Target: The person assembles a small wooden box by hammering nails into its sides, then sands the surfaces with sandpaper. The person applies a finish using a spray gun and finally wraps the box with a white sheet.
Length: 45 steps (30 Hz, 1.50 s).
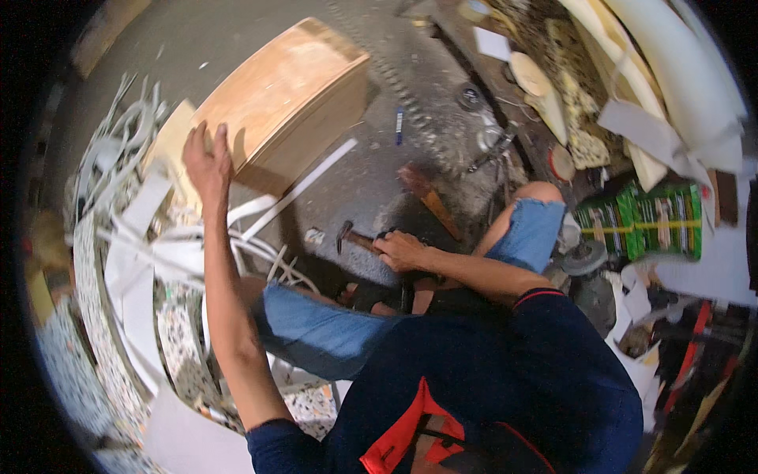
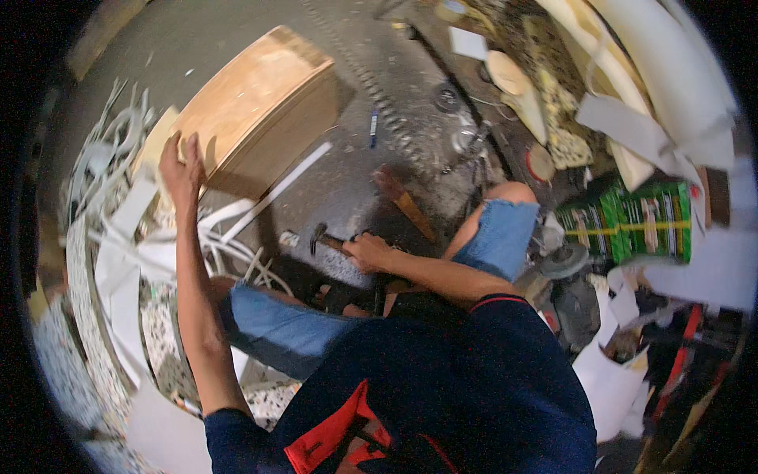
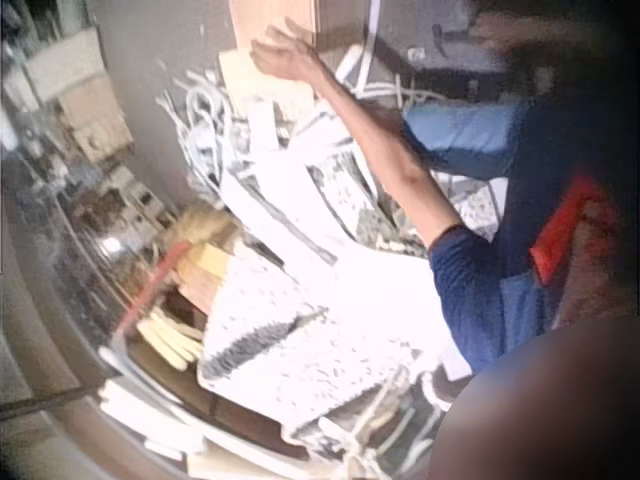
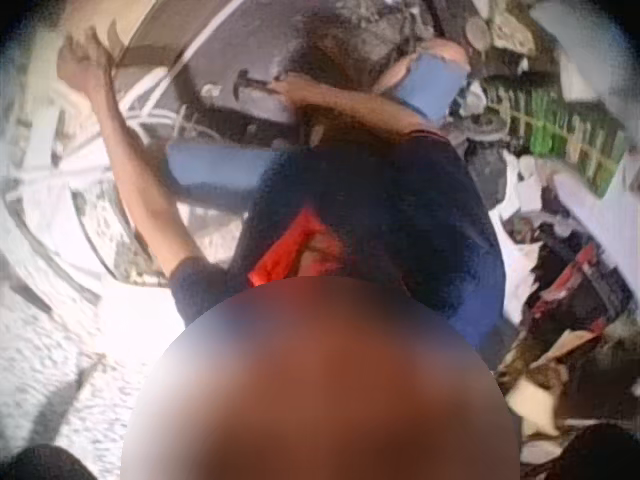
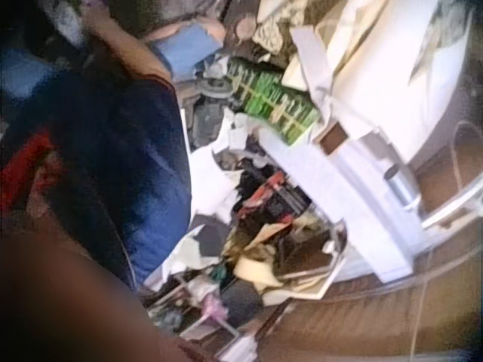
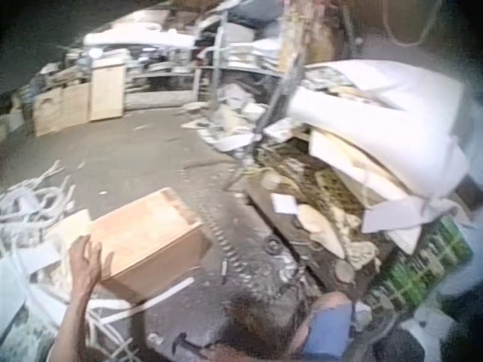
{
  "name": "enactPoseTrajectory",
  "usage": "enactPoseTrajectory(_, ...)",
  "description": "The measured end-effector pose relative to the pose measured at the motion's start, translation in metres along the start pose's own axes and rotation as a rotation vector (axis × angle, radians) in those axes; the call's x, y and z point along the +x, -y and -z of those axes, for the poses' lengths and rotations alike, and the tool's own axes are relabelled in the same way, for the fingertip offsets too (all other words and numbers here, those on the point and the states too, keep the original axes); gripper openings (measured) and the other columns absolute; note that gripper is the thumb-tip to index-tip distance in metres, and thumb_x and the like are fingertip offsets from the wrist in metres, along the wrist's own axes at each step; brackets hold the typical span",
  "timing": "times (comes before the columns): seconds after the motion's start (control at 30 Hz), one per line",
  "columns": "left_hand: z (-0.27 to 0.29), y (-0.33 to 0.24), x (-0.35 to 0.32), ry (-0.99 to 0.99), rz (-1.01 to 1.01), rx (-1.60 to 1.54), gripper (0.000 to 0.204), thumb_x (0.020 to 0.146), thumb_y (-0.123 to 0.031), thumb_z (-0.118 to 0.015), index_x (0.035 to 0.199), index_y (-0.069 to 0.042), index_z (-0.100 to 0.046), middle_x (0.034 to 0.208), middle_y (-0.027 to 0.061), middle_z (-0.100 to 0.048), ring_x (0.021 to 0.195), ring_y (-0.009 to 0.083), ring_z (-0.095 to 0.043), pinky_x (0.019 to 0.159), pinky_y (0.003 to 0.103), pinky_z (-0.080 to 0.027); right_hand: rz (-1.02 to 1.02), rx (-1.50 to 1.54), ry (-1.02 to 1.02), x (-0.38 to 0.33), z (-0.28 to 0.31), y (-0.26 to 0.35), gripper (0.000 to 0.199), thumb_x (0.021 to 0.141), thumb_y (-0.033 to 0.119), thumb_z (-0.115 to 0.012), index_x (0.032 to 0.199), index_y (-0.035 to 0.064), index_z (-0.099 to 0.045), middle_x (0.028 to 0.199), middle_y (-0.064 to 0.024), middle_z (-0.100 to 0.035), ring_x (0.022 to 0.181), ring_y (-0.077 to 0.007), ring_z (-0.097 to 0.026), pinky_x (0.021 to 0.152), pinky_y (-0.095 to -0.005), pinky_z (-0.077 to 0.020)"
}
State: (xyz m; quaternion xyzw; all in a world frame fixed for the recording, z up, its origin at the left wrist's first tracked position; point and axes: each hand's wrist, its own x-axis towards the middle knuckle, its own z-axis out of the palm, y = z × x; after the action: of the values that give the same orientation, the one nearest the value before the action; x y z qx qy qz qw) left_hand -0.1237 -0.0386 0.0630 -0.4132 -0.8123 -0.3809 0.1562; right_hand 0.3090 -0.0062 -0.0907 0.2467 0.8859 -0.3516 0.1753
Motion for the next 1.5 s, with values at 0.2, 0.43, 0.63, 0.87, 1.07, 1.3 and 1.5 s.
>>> enactPoseTrajectory(0.2,-0.036,-0.072,-0.001,0.277,-0.002,0.544,0.068,0.101,-0.062,-0.039,0.145,-0.012,-0.052,0.153,0.0244,-0.043,0.141,0.049,-0.036,0.113,0.061,-0.03,-0.325,-0.1,-0.312,0.007,0.059,-0.073,0.034,0.085,0.026,-0.067,0.107,-0.0002,-0.069,0.106,-0.0274,-0.068,0.096,-0.0476,-0.068,0.081,-0.0565,-0.0561)
enactPoseTrajectory(0.43,-0.039,-0.085,-0.002,0.519,0.12,0.654,0.078,0.099,-0.07,-0.03,0.158,-0.018,-0.034,0.165,0.0147,-0.025,0.152,0.0427,-0.02,0.121,0.061,-0.016,-0.661,-0.05,-0.085,0.028,0.072,-0.125,0.072,0.07,0.032,-0.089,0.13,0.0057,-0.058,0.127,-0.0186,-0.067,0.116,-0.0364,-0.066,0.093,-0.0487,-0.0549)
enactPoseTrajectory(0.63,-0.034,-0.084,-0.001,0.441,0.092,0.518,0.083,0.091,-0.074,-0.048,0.151,-0.017,-0.045,0.16,0.015,-0.037,0.148,0.0448,-0.027,0.114,0.073,-0.019,-0.756,0.033,-0.183,0.025,0.059,-0.123,0.077,0.078,0.032,-0.083,0.135,-0.0029,-0.044,0.129,-0.0282,-0.06,0.113,-0.0439,-0.063,0.096,-0.0504,-0.0519)
enactPoseTrajectory(0.87,-0.016,-0.026,0.045,0.469,-0.06,0.369,0.07,0.094,-0.065,-0.052,0.143,-0.016,-0.057,0.152,0.0152,-0.049,0.143,0.0411,-0.04,0.115,0.065,-0.027,-0.206,0.478,-0.703,0.03,0.132,-0.092,0.052,0.086,0.028,-0.072,0.123,-0.0043,-0.054,0.119,-0.0309,-0.063,0.111,-0.0454,-0.062,0.095,-0.0502,-0.0485)
enactPoseTrajectory(1.07,0.012,0.019,0.061,0.545,-0.276,0.264,0.068,0.092,-0.057,-0.055,0.142,-0.011,-0.056,0.151,0.0165,-0.049,0.141,0.0425,-0.041,0.117,0.053,-0.031,0.007,0.532,-0.853,0.058,0.186,-0.051,0.062,0.092,0.021,-0.067,0.145,-0.0019,-0.046,0.122,-0.0262,-0.065,0.116,-0.0345,-0.064,0.095,-0.0412,-0.0497)
enactPoseTrajectory(1.3,0.039,0.02,0.003,0.584,-0.239,0.288,0.073,0.091,-0.058,-0.055,0.15,-0.015,-0.047,0.16,0.0152,-0.036,0.149,0.0396,-0.029,0.117,0.065,-0.022,0.245,0.254,-0.753,-0.017,0.217,0.007,0.063,0.092,0.021,-0.068,0.149,0.0098,-0.046,0.12,-0.0261,-0.061,0.109,-0.0417,-0.063,0.094,-0.0428,-0.0506)
enactPoseTrajectory(1.5,-0.024,-0.03,0.017,0.52,0.11,0.512,0.072,0.099,-0.061,-0.041,0.157,-0.017,-0.035,0.166,0.0153,-0.025,0.151,0.0451,-0.022,0.114,0.071,-0.017,0.33,-0.173,-0.652,0.002,0.236,0.004,0.058,0.094,0.026,-0.067,0.149,0.0203,-0.048,0.098,-0.0177,-0.06,0.08,-0.0352,-0.065,0.07,-0.0447,-0.0548)
